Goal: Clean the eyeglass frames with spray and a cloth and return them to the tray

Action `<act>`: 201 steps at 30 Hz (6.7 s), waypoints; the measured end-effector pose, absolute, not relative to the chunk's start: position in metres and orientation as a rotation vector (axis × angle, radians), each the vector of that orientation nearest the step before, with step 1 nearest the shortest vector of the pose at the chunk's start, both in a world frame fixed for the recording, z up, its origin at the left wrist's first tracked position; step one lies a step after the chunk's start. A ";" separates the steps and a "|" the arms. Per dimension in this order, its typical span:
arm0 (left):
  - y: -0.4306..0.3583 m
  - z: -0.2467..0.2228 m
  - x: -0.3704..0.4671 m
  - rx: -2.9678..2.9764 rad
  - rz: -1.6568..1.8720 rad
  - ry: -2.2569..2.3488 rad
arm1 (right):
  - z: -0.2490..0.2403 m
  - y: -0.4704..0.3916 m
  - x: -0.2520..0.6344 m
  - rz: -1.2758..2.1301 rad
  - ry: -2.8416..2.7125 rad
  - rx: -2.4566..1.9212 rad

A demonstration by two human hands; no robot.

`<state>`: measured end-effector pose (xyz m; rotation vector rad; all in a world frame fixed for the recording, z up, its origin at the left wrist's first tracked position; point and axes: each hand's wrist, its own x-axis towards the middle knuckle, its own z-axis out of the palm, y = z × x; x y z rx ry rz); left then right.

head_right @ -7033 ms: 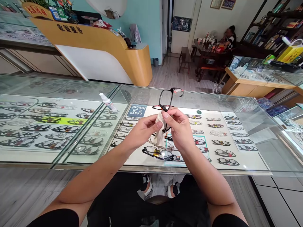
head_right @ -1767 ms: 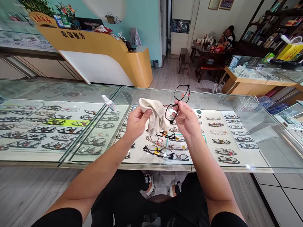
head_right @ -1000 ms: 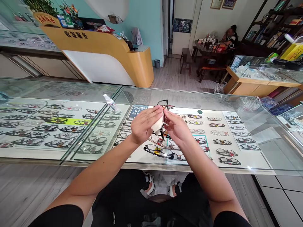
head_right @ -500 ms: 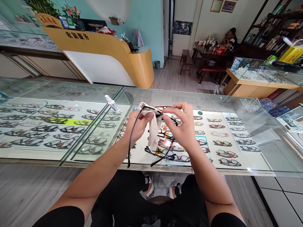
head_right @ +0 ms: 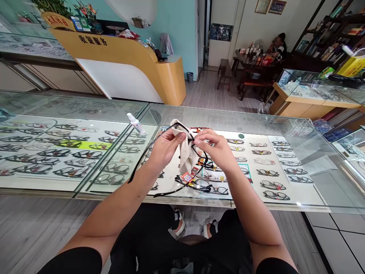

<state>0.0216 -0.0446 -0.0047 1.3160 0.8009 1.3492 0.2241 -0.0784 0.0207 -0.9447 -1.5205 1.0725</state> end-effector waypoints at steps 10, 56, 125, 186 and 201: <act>-0.042 0.012 0.008 1.432 1.107 0.669 | 0.012 -0.072 0.224 1.424 -1.359 -0.839; -0.028 0.000 0.008 1.479 1.141 0.851 | -0.009 -0.069 0.202 1.388 -1.382 -0.882; -0.042 -0.011 0.015 1.693 1.466 1.012 | -0.004 -0.051 0.228 0.947 -0.760 -1.037; -0.039 -0.002 0.000 2.528 1.692 1.055 | -0.004 -0.067 0.209 0.676 -1.228 -1.083; -0.037 -0.011 0.013 2.661 1.480 1.191 | -0.010 -0.057 0.206 0.977 -0.611 -1.082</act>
